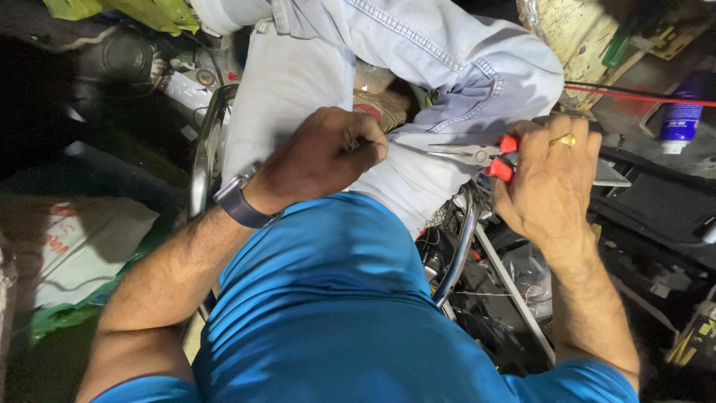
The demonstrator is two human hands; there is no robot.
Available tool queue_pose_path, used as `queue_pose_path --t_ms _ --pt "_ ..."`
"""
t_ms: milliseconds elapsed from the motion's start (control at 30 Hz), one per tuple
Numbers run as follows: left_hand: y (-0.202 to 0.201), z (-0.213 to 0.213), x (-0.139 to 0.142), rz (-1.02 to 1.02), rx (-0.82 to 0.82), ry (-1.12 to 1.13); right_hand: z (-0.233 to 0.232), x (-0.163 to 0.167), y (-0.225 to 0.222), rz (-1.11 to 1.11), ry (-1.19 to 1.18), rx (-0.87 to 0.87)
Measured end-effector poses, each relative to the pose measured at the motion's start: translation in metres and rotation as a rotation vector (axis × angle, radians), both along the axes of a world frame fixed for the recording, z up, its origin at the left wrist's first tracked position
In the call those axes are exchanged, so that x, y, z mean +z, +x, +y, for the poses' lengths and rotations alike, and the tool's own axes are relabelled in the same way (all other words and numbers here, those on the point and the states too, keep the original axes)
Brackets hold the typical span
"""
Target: The person disassembles a light bulb base, solders wires to the metal base, and reassembles the bulb. They use a soldering iron, pliers, and a screwdriver to manipulate the components and secure the connections.
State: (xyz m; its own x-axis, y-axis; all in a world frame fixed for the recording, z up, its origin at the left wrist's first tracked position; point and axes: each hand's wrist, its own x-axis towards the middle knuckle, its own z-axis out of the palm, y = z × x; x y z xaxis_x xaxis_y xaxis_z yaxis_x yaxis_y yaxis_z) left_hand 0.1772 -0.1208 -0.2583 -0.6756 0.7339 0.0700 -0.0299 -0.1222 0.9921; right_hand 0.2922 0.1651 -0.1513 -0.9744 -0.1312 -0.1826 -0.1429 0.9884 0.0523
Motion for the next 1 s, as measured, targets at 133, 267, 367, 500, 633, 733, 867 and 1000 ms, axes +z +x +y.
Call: queue_pose_path --t_ms 133,267,367,500,633,733,867,1000 --pt "-0.004 -0.001 -0.002 -0.001 -0.052 -0.068 -0.016 -0.001 -0.011 -0.027 0.043 0.057" --pt "-0.011 -0.001 -0.003 -0.001 -0.107 -0.074 -0.025 -0.003 -0.019 -0.01 0.07 0.079" --pt "-0.011 -0.001 -0.003 0.115 -0.033 -0.04 -0.026 -0.006 -0.02 0.002 0.079 0.108" --pt "-0.012 -0.001 -0.005 -0.027 -0.138 -0.142 -0.025 -0.009 -0.021 0.014 0.096 0.133" --pt "-0.014 0.001 -0.007 -0.007 -0.151 -0.117 -0.024 -0.009 -0.022 0.006 0.103 0.145" --pt "-0.016 0.001 -0.007 0.014 -0.167 -0.1 -0.025 -0.009 -0.022 0.006 0.101 0.153" --pt "-0.016 0.001 -0.005 -0.043 -0.188 -0.135 -0.024 -0.01 -0.022 0.009 0.094 0.162" --pt "-0.015 0.001 -0.003 -0.016 -0.2 -0.144 -0.023 -0.012 -0.02 0.042 0.087 0.175"
